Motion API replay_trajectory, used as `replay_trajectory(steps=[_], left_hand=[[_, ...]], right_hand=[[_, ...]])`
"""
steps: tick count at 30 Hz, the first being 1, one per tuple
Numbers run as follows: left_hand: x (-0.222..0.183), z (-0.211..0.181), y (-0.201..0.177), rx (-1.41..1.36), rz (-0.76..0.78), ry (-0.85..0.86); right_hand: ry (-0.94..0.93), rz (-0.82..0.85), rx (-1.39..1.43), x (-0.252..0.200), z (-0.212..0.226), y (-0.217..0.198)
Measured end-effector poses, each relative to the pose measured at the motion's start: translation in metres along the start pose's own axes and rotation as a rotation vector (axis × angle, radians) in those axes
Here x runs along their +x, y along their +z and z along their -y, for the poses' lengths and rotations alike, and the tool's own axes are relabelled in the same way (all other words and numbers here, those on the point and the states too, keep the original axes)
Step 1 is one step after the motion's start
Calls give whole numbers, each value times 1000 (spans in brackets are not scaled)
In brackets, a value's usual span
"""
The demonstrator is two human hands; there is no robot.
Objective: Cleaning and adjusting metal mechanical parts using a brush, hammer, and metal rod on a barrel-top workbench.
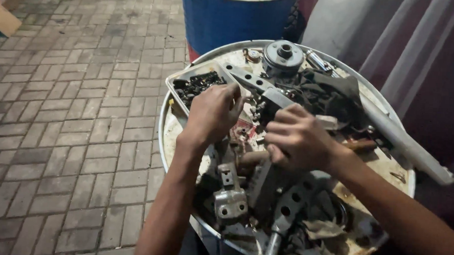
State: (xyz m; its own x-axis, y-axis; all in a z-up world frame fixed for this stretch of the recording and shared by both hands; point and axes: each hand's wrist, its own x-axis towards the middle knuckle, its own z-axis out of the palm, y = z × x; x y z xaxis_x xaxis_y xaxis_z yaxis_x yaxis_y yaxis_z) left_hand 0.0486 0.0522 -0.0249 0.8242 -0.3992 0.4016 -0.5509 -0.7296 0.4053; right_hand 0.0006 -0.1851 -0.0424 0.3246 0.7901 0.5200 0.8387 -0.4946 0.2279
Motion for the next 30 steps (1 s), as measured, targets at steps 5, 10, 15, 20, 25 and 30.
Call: replay_trajectory(steps=[5,10,15,20,25,30], left_hand=[[-2,10,4,-59,45,-15],[6,12,21,103,98,20],[10,17,49,191,58,58],[15,17,39,164,57,76],[19,9,32,153,50,80],[15,8,35,170,82,69]], right_hand=[[-64,18,39,5,-56,-9],[-157,4,53,21,-32,11],[-138,52,165,21,-66,12],[-106,59,142,22,-48,6],[-150,55,175,24,-35,7],[-98,64,138,21,-34,-1]])
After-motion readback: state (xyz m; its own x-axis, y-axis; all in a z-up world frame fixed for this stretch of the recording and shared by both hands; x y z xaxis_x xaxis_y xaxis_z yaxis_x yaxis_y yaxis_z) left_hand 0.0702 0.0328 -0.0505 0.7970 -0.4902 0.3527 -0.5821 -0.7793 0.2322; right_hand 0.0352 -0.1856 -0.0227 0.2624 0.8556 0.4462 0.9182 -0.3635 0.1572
